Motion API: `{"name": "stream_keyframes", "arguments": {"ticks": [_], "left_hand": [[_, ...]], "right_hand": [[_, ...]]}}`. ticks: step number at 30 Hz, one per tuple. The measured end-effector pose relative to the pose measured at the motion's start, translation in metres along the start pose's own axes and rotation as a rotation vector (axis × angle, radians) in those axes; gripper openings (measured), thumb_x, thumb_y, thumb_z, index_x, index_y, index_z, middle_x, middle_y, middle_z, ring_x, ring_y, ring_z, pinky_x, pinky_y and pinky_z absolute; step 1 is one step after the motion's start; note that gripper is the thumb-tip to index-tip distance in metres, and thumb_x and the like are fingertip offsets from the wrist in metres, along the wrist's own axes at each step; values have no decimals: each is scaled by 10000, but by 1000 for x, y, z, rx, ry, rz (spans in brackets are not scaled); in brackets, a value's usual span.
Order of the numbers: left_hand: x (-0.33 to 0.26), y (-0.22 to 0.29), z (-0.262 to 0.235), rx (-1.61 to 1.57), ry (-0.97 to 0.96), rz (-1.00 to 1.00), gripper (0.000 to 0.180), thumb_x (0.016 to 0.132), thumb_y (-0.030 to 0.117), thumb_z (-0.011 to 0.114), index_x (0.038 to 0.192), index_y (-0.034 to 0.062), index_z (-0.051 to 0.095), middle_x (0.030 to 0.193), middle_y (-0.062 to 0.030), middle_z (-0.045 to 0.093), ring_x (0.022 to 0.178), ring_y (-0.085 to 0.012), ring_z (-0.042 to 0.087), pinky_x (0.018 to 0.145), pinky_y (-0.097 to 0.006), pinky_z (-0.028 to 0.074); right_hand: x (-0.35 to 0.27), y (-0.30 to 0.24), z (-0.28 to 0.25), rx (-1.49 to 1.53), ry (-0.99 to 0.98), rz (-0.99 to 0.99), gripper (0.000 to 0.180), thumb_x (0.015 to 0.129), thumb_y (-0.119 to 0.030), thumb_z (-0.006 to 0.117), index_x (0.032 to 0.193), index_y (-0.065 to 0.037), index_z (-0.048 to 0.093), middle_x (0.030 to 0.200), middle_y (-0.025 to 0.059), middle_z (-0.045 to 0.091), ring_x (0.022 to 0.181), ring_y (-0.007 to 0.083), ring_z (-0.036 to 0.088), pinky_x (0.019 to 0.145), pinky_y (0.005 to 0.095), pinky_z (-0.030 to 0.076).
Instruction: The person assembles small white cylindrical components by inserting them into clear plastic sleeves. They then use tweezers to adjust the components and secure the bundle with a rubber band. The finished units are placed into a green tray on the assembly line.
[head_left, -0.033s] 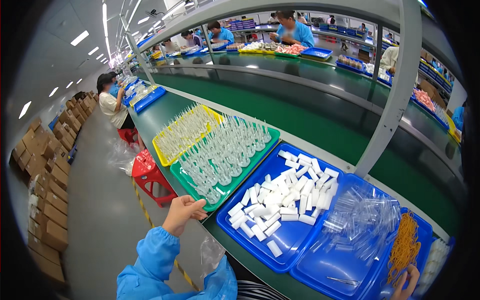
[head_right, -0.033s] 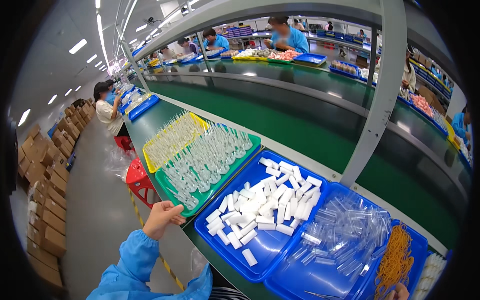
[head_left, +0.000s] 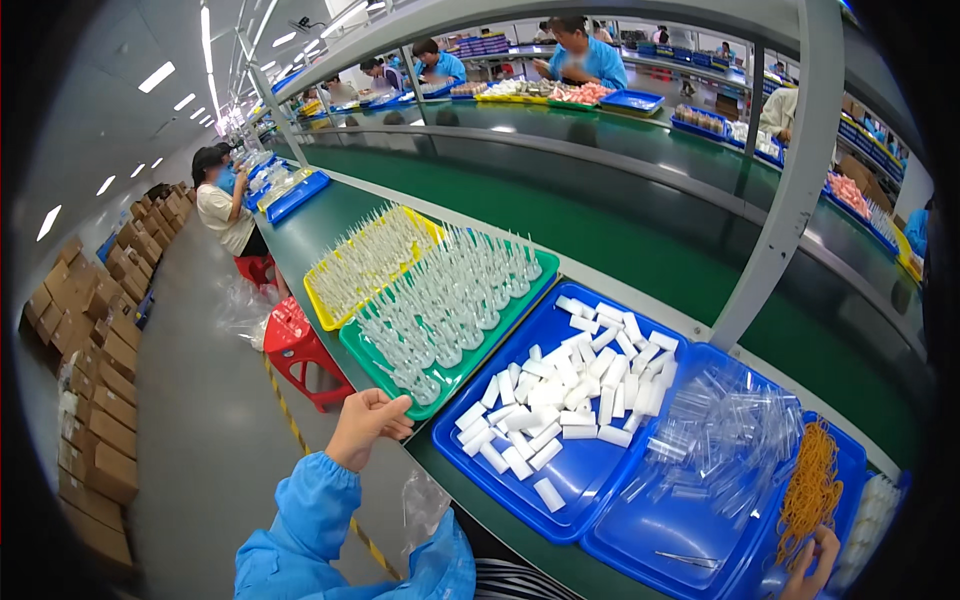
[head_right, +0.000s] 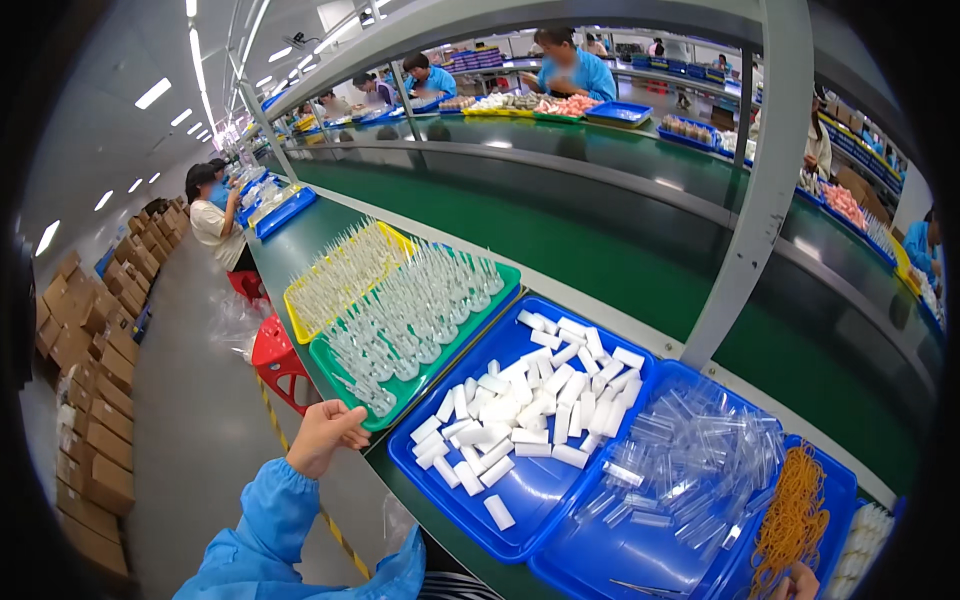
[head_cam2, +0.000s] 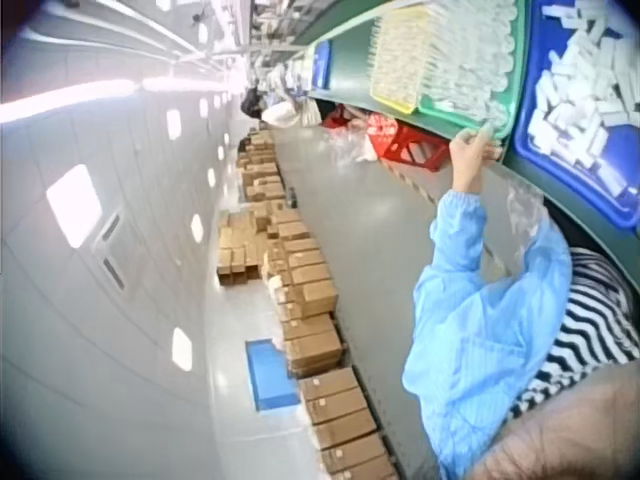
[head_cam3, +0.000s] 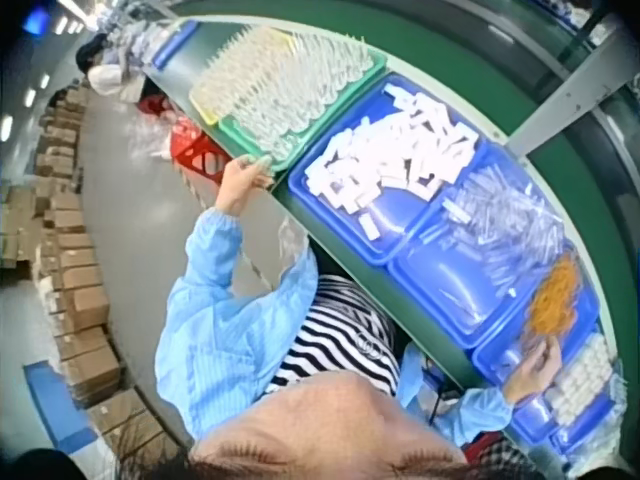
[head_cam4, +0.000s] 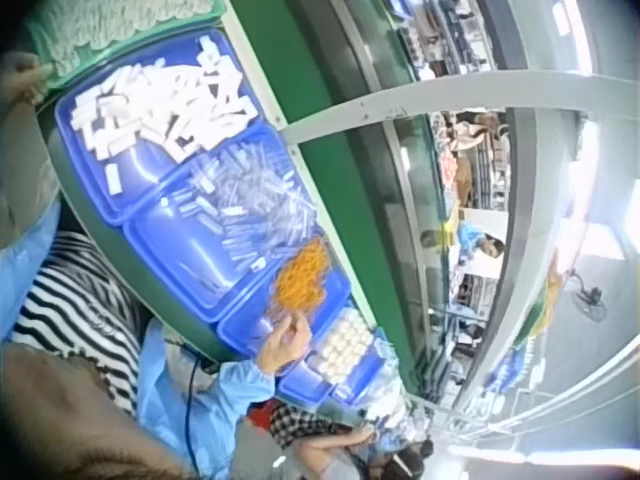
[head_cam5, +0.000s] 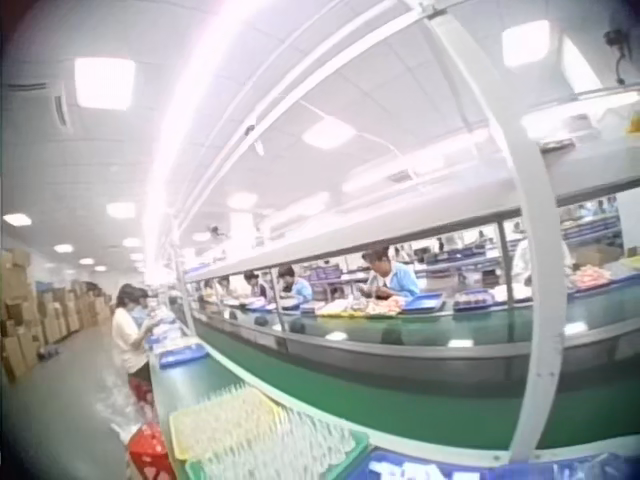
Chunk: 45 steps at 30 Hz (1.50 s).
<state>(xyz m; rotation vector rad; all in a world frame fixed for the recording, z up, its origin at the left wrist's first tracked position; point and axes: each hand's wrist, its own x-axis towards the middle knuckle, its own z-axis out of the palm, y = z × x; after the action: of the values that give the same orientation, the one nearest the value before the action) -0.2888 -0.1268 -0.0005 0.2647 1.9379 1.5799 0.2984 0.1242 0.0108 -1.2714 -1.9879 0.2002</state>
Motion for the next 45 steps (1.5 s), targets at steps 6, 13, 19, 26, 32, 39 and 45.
{"name": "stream_keyframes", "arguments": {"ticks": [6,13,19,26,32,39,45], "left_hand": [[10,-12,8,220,220,172,325,857,237,797,748,91,529,571,-6,582,443,-65,522,417,-197,400],[-1,-22,26,622,298,737,143,858,97,758,895,45,631,680,-36,615,553,-125,575,501,-266,439],[13,19,25,1238,75,1068,326,763,41,751,1079,71,678,891,-102,610,839,-308,629,704,-388,508],[31,27,34,1321,106,1009,314,756,29,737,1054,60,642,942,-100,594,868,-299,637,701,-395,516],[-5,31,43,1117,191,1064,283,766,-38,720,1024,60,659,920,-116,629,798,-310,655,679,-370,535],[-78,-7,91,4,-264,634,313,777,-112,734,1053,-13,626,1066,-122,558,1011,-212,623,858,-336,547],[-100,-18,141,166,-620,727,274,795,-63,770,1042,21,686,1035,-95,576,930,-187,613,811,-308,536]], "right_hand": [[10,-23,8,38,-139,-52,200,943,-14,651,1136,39,647,1140,152,635,1004,234,626,860,307,511],[49,-92,3,-29,-542,-400,311,826,-36,705,1134,-23,666,1084,131,663,962,301,624,839,376,494],[70,-175,99,214,-828,-845,389,732,-144,726,1114,-97,665,994,-6,663,812,191,589,693,329,443],[30,-239,203,101,-765,-973,216,816,-169,650,1008,-73,625,803,36,604,748,192,605,653,324,455],[24,-250,203,-79,-741,-1012,270,808,-171,670,1044,-50,621,755,54,585,680,221,629,572,339,478],[47,-238,188,543,-885,-388,214,880,-139,625,1072,-44,632,831,111,683,720,298,681,619,367,542],[56,-208,161,1072,-724,425,237,934,-41,642,1164,14,623,972,85,691,841,99,662,676,236,542]]}}
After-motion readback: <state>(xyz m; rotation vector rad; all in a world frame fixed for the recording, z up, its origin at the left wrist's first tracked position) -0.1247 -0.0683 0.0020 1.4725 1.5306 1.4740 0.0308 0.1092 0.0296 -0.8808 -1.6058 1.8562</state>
